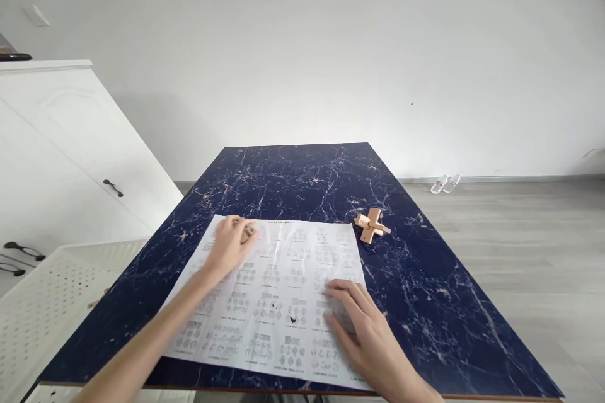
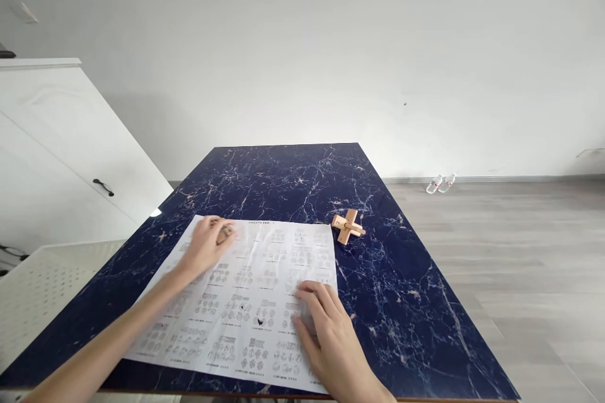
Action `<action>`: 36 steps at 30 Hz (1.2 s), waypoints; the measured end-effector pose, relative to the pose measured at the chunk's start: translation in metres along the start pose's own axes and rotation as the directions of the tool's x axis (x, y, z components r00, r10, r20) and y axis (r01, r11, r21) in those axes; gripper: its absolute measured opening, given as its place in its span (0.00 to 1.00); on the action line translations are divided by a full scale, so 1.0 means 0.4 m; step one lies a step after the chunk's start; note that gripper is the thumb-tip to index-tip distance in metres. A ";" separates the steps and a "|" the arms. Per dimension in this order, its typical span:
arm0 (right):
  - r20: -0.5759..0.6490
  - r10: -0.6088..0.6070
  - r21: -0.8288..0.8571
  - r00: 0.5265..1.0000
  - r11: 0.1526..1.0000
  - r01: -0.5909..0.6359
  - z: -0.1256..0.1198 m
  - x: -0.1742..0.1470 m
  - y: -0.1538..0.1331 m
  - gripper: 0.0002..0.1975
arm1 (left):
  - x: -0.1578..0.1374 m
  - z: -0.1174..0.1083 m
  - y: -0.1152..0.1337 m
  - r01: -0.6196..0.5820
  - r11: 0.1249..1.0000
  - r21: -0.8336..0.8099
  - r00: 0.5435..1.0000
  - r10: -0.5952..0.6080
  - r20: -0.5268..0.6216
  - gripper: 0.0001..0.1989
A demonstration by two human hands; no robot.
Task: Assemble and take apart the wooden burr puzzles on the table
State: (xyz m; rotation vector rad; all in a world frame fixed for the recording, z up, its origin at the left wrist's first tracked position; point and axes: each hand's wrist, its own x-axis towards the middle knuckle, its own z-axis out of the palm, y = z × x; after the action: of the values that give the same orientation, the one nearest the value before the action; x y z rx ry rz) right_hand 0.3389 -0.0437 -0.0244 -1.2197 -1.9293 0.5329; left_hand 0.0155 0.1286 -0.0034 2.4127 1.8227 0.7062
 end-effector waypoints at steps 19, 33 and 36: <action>-0.238 0.096 -0.452 0.966 0.870 -0.198 -0.263 0.149 0.260 0.33 | -0.101 -0.093 -0.188 0.101 0.991 0.092 0.995 -0.098 -0.034 0.34; -0.240 0.314 -0.288 0.918 0.880 -0.377 -0.174 0.191 0.333 0.24 | -0.054 -0.080 -0.244 0.046 0.993 0.104 0.997 -0.039 -0.067 0.25; -0.268 0.370 -0.306 0.889 0.843 -0.443 -0.179 0.194 0.334 0.22 | -0.056 -0.080 -0.249 0.086 0.988 0.126 0.992 -0.074 -0.100 0.27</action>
State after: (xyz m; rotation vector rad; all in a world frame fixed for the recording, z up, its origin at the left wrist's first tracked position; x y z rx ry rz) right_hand 0.4523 0.0816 -0.0428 -1.8744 -1.6382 0.2538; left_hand -0.0913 0.1313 -0.0116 2.4053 2.0514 0.7289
